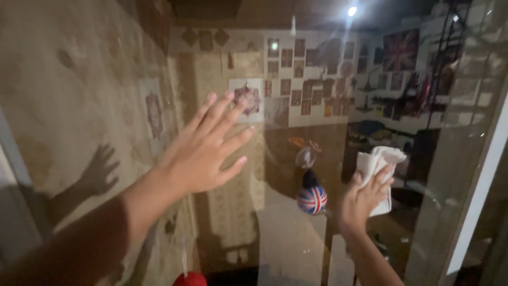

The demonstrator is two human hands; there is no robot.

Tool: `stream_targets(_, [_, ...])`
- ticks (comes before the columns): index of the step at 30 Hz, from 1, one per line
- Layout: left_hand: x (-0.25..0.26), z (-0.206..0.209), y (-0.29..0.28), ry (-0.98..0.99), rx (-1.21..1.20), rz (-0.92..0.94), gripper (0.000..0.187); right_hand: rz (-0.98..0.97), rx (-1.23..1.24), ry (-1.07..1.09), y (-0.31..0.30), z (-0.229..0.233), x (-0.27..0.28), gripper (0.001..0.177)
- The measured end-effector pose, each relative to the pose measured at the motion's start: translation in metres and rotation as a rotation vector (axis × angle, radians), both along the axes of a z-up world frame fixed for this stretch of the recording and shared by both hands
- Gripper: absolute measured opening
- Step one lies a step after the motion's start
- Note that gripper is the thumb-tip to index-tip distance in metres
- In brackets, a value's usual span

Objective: Wipe down a glass door or partition panel with a cloth.

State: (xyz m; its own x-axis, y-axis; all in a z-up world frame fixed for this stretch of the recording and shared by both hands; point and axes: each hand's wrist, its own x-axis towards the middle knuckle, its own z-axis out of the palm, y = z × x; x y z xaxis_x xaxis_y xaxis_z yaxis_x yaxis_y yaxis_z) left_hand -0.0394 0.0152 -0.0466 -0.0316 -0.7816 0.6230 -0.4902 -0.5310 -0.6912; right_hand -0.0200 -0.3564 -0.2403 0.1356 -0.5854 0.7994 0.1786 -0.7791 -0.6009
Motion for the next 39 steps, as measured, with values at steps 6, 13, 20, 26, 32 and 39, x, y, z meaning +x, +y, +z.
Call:
stream_targets(6, [-0.002, -0.025, 0.046, 0.012, 0.008, 0.054, 0.062, 0.028, 0.099, -0.035, 0.067, -0.029, -0.004, 0.069])
stream_targets(13, [-0.02, -0.053, 0.101, 0.049, -0.062, 0.065, 0.057, 0.014, 0.124, -0.036, 0.113, -0.076, 0.001, 0.066])
stream_targets(20, [-0.026, -0.076, 0.145, 0.128, -0.178, 0.009, 0.054, 0.039, 0.222, 0.019, 0.16, -0.106, -0.007, 0.069])
stream_targets(26, [-0.032, -0.089, 0.171, 0.147, -0.235, 0.039, 0.056, 0.094, 0.4, -0.007, 0.198, -0.124, 0.014, 0.078])
stream_targets(32, [-0.022, -0.102, 0.187, 0.17, -0.292, 0.009, 0.057, 0.173, 0.549, 0.013, 0.253, -0.058, 0.012, 0.08])
stream_targets(39, [-0.015, -0.114, 0.182, 0.196, -0.33, -0.01, 0.056, 0.136, 0.293, 0.165, 0.293, -0.009, 0.015, 0.07])
